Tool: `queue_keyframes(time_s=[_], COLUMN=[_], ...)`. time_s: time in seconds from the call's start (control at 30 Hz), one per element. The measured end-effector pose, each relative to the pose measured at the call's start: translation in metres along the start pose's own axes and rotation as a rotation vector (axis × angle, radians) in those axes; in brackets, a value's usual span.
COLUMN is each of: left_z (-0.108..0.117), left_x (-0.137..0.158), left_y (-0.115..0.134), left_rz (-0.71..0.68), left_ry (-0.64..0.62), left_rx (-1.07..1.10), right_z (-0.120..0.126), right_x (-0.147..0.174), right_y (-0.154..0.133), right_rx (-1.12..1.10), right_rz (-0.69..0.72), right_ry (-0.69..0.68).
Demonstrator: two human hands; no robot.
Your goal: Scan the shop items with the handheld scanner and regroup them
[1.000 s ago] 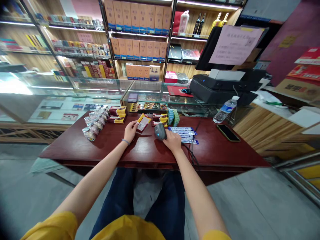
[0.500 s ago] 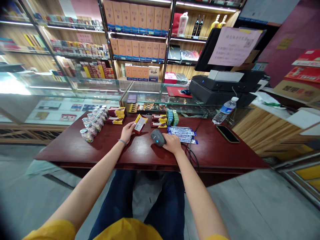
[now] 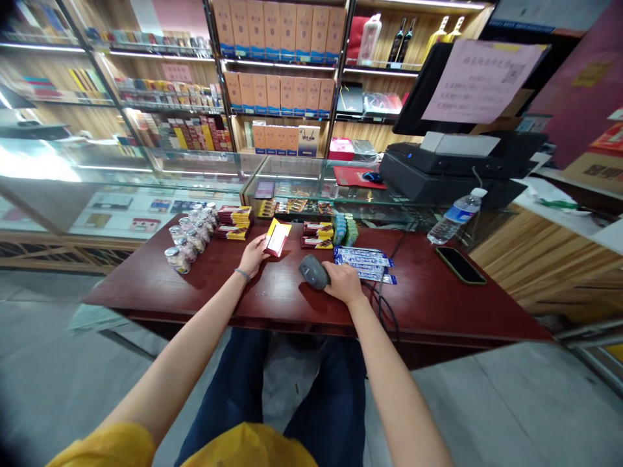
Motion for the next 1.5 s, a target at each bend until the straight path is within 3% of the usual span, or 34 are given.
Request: queue_keyframes(time_s=[0.6, 0.87, 1.0, 1.23, 1.5], left_z=[0.002, 0.002, -0.005, -0.03, -0.059], left_x=[0.004, 0.009, 0.003, -0.006, -0.015], left_y=[0.011, 0.02, 0.019, 0.014, -0.005], left_rz=[0.052, 0.043, -0.037, -0.361, -0.461], left_ry=[-0.029, -0.049, -0.053, -0.1, -0.279], left_rx=[0.115, 0.148, -0.046, -0.694, -0.842], right_z=[0.001, 0.007, 0.011, 0.023, 0.02], right_x=[0.002, 0.002, 0.006, 0.017, 0.019], right_y=[0.001, 0.003, 0.009, 0.024, 0.024], right_rx=[-0.003, -0.001, 0.011, 0.052, 0.033], right_rz=[0.062, -0.034, -0.085, -0.21, -0.234], right_ry=[0.07, 0.131, 0.17, 0.189, 0.204])
Point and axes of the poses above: each hand's wrist, its own x-axis away from the middle knuckle, its own z-axis out of the back of the hand, y = z × x, the point moved 2 cm from there along -x, towards the middle knuckle, and after that the axes turned 9 degrees about -x, right-handed, at the moved point
